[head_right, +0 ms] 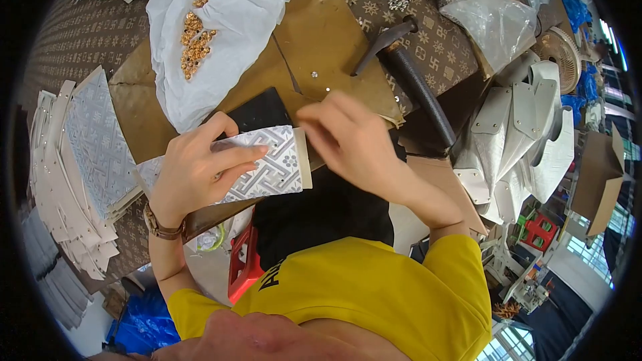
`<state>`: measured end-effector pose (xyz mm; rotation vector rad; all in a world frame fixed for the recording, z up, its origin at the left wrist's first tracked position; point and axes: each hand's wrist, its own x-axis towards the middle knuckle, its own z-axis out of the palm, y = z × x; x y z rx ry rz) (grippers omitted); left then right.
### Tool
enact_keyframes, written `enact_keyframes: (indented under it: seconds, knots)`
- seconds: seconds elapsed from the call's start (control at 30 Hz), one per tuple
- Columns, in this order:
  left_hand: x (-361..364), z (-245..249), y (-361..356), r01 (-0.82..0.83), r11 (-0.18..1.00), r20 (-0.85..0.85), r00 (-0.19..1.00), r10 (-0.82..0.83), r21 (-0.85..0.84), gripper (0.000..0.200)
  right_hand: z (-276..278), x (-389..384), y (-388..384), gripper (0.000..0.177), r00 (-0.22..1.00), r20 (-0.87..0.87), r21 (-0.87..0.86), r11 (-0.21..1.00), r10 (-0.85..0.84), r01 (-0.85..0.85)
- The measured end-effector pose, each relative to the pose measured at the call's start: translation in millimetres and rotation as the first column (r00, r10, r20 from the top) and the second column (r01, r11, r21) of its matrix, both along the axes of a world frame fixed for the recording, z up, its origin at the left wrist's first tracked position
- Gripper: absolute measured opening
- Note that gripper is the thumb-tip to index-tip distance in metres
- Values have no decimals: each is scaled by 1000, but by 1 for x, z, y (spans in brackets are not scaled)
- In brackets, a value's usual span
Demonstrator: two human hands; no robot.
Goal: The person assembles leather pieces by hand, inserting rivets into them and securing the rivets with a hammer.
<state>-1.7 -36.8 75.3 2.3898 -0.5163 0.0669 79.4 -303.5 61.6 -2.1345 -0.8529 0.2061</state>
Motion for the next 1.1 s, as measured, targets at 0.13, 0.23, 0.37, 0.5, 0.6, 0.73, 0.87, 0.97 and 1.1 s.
enact_keyframes:
  seconds: [0.13, 0.23, 0.37, 0.5, 0.6, 0.73, 0.87, 0.97, 1.1]
  knots:
    - [0, 1, 1, 7, 1000, -6, 1000, -7, 7, 25, -1, 24, -2, 21, 916, 390, -77, 988, -93, 132]
    - [-1, 2, 2, 17, 1000, -33, 999, -16, 13, 20, -4, 37, 2, 20, 854, 511, -88, 982, -102, 170]
    - [-1, 0, 3, 15, 1000, -44, 999, -15, -3, 20, -11, 42, 11, 21, 833, 549, -137, 975, -71, 174]
    - [-2, -1, 4, 11, 1000, -65, 998, -11, 0, 20, 2, 40, 14, 24, 888, 460, -8, 1000, -13, 19]
    - [-1, -1, 3, 8, 1000, -63, 998, -8, -11, 21, 10, 24, 15, 26, 948, 262, 131, 967, 180, -220]
    - [-2, -4, 4, 3, 1000, -62, 998, -3, -7, 23, 3, 13, 19, 27, 944, 178, 152, 941, 276, -304]
    - [-2, -5, 4, 0, 1000, -62, 998, 0, -3, 24, 2, 9, 19, 26, 935, 176, 69, 943, 309, -325]
    - [-2, -4, 3, -4, 1000, -59, 998, 3, -5, 23, 4, 8, 20, 27, 938, 163, 25, 950, 305, -313]
    - [-2, -4, 4, -3, 1000, -59, 998, 3, -5, 23, 5, 8, 21, 25, 940, 158, -3, 953, 301, -304]
